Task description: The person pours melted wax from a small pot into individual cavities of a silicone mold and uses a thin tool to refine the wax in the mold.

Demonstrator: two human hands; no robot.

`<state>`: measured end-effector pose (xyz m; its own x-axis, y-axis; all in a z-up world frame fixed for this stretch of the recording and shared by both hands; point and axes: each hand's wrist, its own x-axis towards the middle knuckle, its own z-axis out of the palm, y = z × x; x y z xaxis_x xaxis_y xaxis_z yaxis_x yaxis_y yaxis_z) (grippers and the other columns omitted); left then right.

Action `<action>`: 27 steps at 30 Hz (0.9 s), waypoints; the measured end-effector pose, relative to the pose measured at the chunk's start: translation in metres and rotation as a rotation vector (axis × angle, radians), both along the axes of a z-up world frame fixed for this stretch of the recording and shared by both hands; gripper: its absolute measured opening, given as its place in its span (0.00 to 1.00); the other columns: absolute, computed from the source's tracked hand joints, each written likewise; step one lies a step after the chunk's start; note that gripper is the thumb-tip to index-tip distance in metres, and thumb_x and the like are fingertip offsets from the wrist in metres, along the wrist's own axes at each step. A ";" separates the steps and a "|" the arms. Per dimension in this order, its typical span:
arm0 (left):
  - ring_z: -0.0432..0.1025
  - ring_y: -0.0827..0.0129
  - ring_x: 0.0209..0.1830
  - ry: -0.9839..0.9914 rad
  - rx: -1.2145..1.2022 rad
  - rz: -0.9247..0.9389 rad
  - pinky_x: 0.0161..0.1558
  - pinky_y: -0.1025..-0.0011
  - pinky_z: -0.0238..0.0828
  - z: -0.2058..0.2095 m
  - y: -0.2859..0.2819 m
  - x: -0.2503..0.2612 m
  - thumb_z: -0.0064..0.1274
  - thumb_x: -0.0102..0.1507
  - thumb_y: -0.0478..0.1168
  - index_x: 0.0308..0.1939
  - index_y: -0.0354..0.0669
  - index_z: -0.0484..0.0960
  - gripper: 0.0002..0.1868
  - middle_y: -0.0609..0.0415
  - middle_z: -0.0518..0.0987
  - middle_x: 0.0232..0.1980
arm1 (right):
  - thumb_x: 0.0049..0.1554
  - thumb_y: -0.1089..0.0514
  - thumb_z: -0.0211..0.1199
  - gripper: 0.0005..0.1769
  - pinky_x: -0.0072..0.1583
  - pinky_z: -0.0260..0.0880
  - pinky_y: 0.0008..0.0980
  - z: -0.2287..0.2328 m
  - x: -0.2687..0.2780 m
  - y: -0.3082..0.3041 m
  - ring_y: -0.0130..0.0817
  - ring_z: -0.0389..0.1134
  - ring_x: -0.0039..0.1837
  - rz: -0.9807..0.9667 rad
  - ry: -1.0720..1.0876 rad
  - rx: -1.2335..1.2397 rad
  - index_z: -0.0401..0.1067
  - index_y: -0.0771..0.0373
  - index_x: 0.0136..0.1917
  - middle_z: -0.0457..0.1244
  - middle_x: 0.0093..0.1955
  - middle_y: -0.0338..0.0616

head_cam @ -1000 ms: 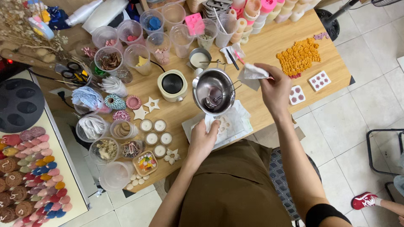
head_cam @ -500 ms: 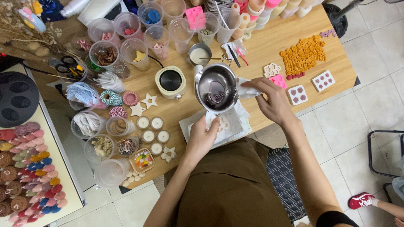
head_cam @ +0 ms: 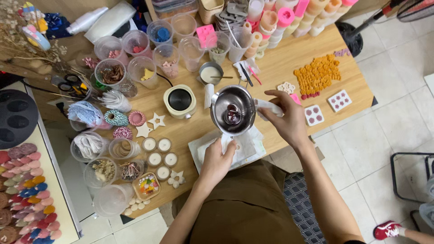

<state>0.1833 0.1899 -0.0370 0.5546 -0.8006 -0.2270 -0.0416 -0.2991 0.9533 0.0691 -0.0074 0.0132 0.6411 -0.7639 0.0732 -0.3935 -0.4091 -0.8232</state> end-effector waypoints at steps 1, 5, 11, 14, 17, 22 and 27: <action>0.76 0.62 0.23 0.032 0.011 -0.004 0.29 0.63 0.71 0.002 -0.002 0.000 0.50 0.67 0.45 0.40 0.32 0.80 0.15 0.45 0.81 0.28 | 0.55 0.58 0.71 0.20 0.52 0.72 0.26 0.005 0.002 -0.001 0.26 0.73 0.50 0.028 -0.032 0.014 0.75 0.65 0.59 0.71 0.47 0.45; 0.77 0.59 0.23 0.061 0.027 -0.022 0.30 0.62 0.71 0.005 -0.004 -0.002 0.49 0.66 0.44 0.41 0.33 0.80 0.14 0.43 0.82 0.28 | 0.55 0.59 0.72 0.16 0.49 0.69 0.33 0.017 0.008 -0.004 0.29 0.71 0.47 0.135 0.052 -0.101 0.80 0.66 0.57 0.71 0.46 0.46; 0.79 0.56 0.28 0.019 -0.026 0.004 0.33 0.60 0.72 -0.001 -0.005 -0.001 0.50 0.64 0.43 0.40 0.32 0.80 0.14 0.40 0.83 0.30 | 0.59 0.59 0.69 0.10 0.50 0.71 0.36 0.029 0.032 -0.004 0.40 0.73 0.47 0.311 0.084 -0.292 0.80 0.66 0.51 0.69 0.46 0.49; 0.79 0.53 0.32 -0.028 -0.021 0.007 0.35 0.59 0.73 -0.009 -0.006 -0.002 0.51 0.65 0.43 0.39 0.30 0.79 0.15 0.38 0.82 0.31 | 0.58 0.59 0.69 0.10 0.49 0.72 0.38 0.034 0.044 -0.008 0.46 0.73 0.47 0.432 0.126 -0.294 0.78 0.66 0.51 0.70 0.46 0.51; 0.80 0.52 0.34 -0.045 -0.032 0.012 0.37 0.58 0.73 -0.014 -0.004 -0.003 0.51 0.66 0.43 0.38 0.29 0.79 0.15 0.37 0.82 0.32 | 0.60 0.63 0.64 0.12 0.53 0.72 0.39 0.038 0.052 -0.014 0.47 0.73 0.50 0.620 0.067 -0.355 0.77 0.65 0.57 0.71 0.49 0.52; 0.82 0.54 0.32 0.073 -0.005 0.026 0.38 0.59 0.75 -0.011 -0.004 0.001 0.49 0.65 0.43 0.37 0.30 0.80 0.16 0.39 0.84 0.31 | 0.59 0.62 0.67 0.11 0.51 0.71 0.40 0.037 0.064 -0.017 0.47 0.73 0.48 0.717 0.071 -0.359 0.80 0.61 0.56 0.71 0.48 0.51; 0.83 0.55 0.34 0.046 0.028 0.016 0.41 0.60 0.77 -0.020 -0.003 0.007 0.49 0.67 0.45 0.38 0.26 0.78 0.19 0.38 0.83 0.33 | 0.60 0.62 0.66 0.11 0.48 0.71 0.37 0.030 0.074 -0.019 0.43 0.72 0.44 0.720 0.060 -0.374 0.80 0.61 0.57 0.71 0.46 0.51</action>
